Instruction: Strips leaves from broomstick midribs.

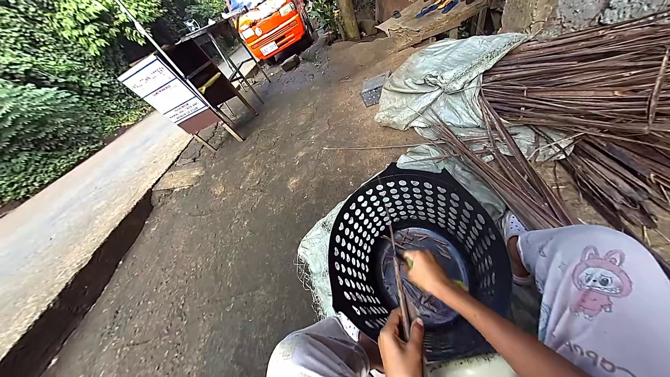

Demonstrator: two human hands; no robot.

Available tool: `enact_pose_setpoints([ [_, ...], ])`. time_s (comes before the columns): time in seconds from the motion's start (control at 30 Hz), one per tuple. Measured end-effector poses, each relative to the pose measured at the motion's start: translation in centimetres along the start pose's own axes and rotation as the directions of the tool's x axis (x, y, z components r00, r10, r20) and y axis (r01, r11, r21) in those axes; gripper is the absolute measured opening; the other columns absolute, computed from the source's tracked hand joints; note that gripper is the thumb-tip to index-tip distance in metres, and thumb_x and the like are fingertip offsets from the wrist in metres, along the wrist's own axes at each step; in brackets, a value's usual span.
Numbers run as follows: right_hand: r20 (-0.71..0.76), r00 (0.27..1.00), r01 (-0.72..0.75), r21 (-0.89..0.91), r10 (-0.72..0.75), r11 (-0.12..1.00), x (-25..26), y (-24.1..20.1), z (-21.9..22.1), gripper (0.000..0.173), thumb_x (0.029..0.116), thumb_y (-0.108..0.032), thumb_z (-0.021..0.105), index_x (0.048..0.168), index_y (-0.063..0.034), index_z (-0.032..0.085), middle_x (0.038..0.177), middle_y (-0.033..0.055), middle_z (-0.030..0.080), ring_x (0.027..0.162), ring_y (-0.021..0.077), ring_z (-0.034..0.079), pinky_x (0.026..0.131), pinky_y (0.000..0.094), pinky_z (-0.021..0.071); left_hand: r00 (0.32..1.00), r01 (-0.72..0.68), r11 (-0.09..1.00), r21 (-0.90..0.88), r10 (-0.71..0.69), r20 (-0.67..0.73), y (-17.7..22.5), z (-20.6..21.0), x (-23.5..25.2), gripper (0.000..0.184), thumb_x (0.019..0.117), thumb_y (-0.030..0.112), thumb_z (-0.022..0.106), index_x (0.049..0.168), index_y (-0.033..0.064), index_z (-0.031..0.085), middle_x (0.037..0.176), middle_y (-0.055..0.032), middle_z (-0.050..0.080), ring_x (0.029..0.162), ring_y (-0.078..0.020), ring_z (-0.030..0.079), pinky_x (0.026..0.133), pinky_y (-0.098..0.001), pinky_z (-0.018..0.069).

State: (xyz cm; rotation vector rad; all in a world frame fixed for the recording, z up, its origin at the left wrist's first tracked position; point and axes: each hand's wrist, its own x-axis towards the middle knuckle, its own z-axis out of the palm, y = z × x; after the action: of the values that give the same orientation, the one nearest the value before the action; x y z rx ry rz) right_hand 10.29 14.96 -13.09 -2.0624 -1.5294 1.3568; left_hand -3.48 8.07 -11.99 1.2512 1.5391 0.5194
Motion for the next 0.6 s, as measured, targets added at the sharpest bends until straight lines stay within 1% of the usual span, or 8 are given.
enact_pose_setpoints([
  [0.07,-0.071,0.996,-0.059,0.019,0.060,0.998,1.4,0.8,-1.9,0.030,0.1011,-0.007,0.055,0.124,0.0096,0.064,0.125,0.0348,0.062,0.123,0.0497,0.056,0.101,0.0617,0.0409,1.000,0.005,1.000,0.001,-0.005,0.012,-0.5,0.1,-0.4,0.011,0.0934,-0.005,0.062,0.102,-0.0107,0.065,0.071,-0.0038,0.057,0.057,-0.0037,0.050,0.061,-0.0223,0.0466],
  [0.17,0.049,0.997,0.055,-0.008,-0.055,0.998,0.3,0.1,-2.6,0.026,0.0999,-0.004,0.056,0.118,0.0129,0.064,0.116,0.0349,0.063,0.113,0.0472,0.059,0.096,0.0586,0.0425,0.999,0.030,0.998,-0.063,-0.030,-0.012,-0.6,0.0,-0.2,0.009,0.0959,-0.004,0.060,0.102,-0.0108,0.063,0.070,-0.0023,0.055,0.055,-0.0021,0.049,0.058,-0.0200,0.0458],
  [0.23,0.216,0.952,0.225,-0.008,-0.218,0.974,-0.9,0.3,-2.3,0.019,0.0967,0.001,0.058,0.107,0.0164,0.064,0.098,0.0319,0.062,0.094,0.0411,0.059,0.087,0.0536,0.0433,0.999,0.042,0.976,-0.214,-0.040,0.012,0.1,0.2,-0.1,0.017,0.1036,-0.003,0.047,0.104,-0.0118,0.061,0.072,0.0001,0.055,0.054,0.0019,0.048,0.055,-0.0151,0.0444],
  [0.3,0.350,0.884,0.325,0.017,-0.310,0.945,-1.7,0.6,-1.9,0.013,0.0938,0.004,0.061,0.097,0.0157,0.063,0.084,0.0227,0.057,0.079,0.0293,0.051,0.077,0.0449,0.0404,0.993,0.121,0.896,-0.428,-0.106,0.061,0.7,0.1,-0.2,0.033,0.1100,0.002,0.027,0.104,-0.0076,0.057,0.071,0.0035,0.058,0.050,0.0049,0.049,0.049,-0.0106,0.0427],
  [0.33,0.390,0.861,0.345,0.025,-0.326,0.938,-2.0,0.7,-1.9,0.012,0.0932,0.004,0.061,0.095,0.0154,0.062,0.081,0.0200,0.055,0.077,0.0260,0.048,0.075,0.0425,0.0392,0.985,0.172,0.839,-0.516,-0.150,0.084,0.9,-0.1,-0.2,0.039,0.1110,0.006,0.020,0.102,-0.0050,0.057,0.069,0.0041,0.059,0.048,0.0044,0.049,0.046,-0.0107,0.0418],
  [0.4,0.426,0.839,0.364,0.024,-0.339,0.931,-2.4,0.7,-2.1,0.010,0.0924,0.005,0.062,0.094,0.0152,0.062,0.079,0.0177,0.053,0.075,0.0237,0.046,0.073,0.0403,0.0387,0.975,0.221,0.761,-0.609,-0.192,0.113,1.1,-0.4,-0.3,0.040,0.1110,0.007,0.020,0.099,-0.0016,0.057,0.066,0.0046,0.059,0.046,0.0035,0.050,0.044,-0.0110,0.0418],
  [0.47,0.457,0.820,0.389,-0.004,-0.344,0.921,-2.7,0.6,-2.1,0.012,0.0931,0.005,0.061,0.096,0.0155,0.063,0.081,0.0202,0.055,0.076,0.0261,0.048,0.074,0.0425,0.0396,0.976,0.214,0.736,-0.642,-0.187,0.111,1.4,-0.5,-0.5,0.035,0.1095,0.002,0.024,0.094,0.0012,0.056,0.064,0.0051,0.059,0.046,0.0036,0.051,0.044,-0.0107,0.0428],
  [0.6,0.445,0.838,0.404,-0.115,-0.316,0.908,-3.0,0.3,-1.9,0.017,0.0956,0.000,0.060,0.102,0.0145,0.066,0.094,0.0300,0.063,0.091,0.0411,0.059,0.083,0.0556,0.0422,0.985,0.169,0.741,-0.650,-0.152,0.082,1.9,-0.3,-0.8,0.034,0.1064,-0.005,0.027,0.089,0.0024,0.055,0.060,0.0062,0.057,0.044,0.0047,0.050,0.043,-0.0094,0.0417],
])
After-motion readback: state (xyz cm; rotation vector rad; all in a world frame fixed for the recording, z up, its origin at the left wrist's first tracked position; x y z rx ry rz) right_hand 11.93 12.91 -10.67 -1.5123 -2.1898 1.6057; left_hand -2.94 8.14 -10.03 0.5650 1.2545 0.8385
